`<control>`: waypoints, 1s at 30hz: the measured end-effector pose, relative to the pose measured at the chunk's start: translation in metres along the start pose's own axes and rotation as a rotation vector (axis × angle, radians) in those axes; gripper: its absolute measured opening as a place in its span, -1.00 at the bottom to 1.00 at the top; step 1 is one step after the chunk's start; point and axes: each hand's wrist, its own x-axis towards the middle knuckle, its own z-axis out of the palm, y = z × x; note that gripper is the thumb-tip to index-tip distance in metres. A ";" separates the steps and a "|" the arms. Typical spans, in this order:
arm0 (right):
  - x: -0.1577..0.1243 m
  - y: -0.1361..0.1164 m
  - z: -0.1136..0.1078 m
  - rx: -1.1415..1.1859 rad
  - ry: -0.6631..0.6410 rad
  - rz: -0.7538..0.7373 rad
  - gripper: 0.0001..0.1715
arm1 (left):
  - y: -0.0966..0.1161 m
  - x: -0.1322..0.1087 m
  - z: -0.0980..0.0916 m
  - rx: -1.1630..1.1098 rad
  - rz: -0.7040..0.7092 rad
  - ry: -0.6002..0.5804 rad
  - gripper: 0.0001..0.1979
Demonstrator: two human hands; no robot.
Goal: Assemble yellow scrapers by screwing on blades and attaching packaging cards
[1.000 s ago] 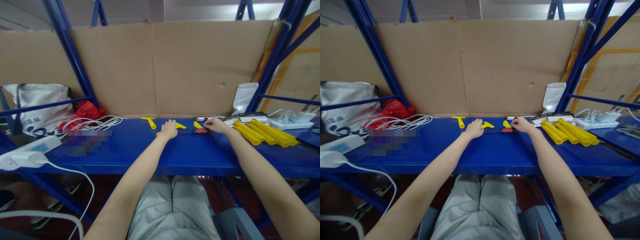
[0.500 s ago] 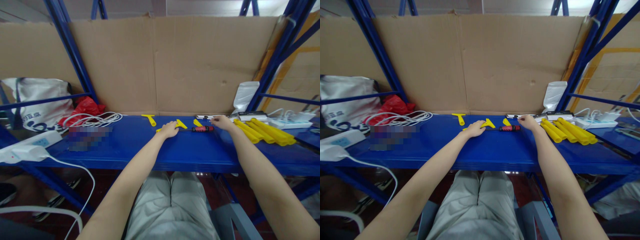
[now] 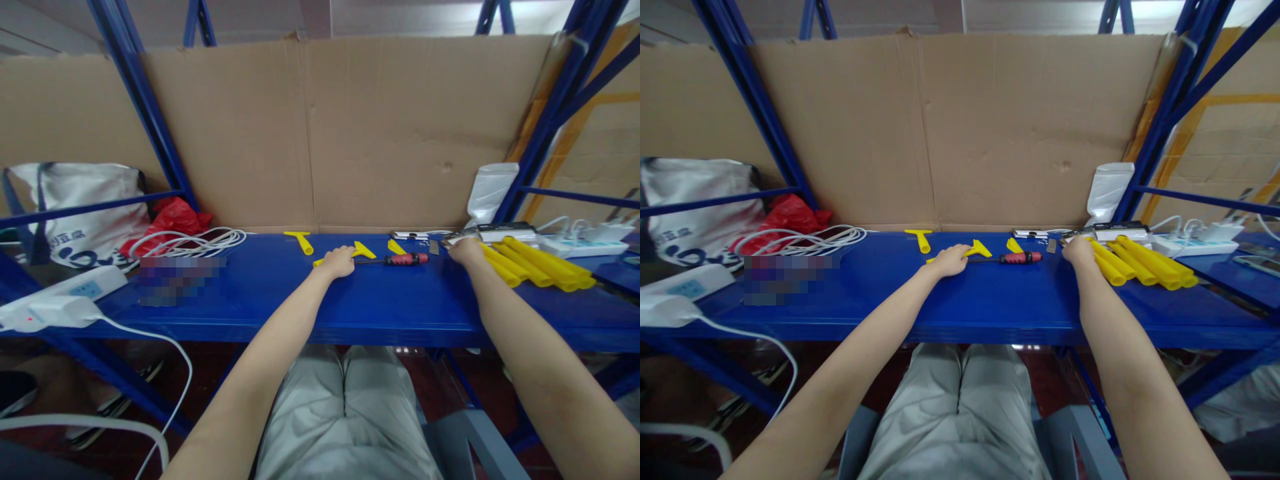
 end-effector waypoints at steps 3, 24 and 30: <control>0.005 0.003 0.006 -0.018 0.025 -0.023 -0.62 | -0.001 -0.001 0.000 0.010 -0.026 0.002 -0.48; 0.023 0.001 0.025 0.072 -0.022 -0.018 -0.53 | 0.001 -0.004 -0.003 0.030 -0.110 0.003 -0.46; 0.025 0.007 0.027 0.138 -0.033 -0.017 -0.53 | 0.000 -0.004 -0.003 0.019 -0.109 0.002 -0.46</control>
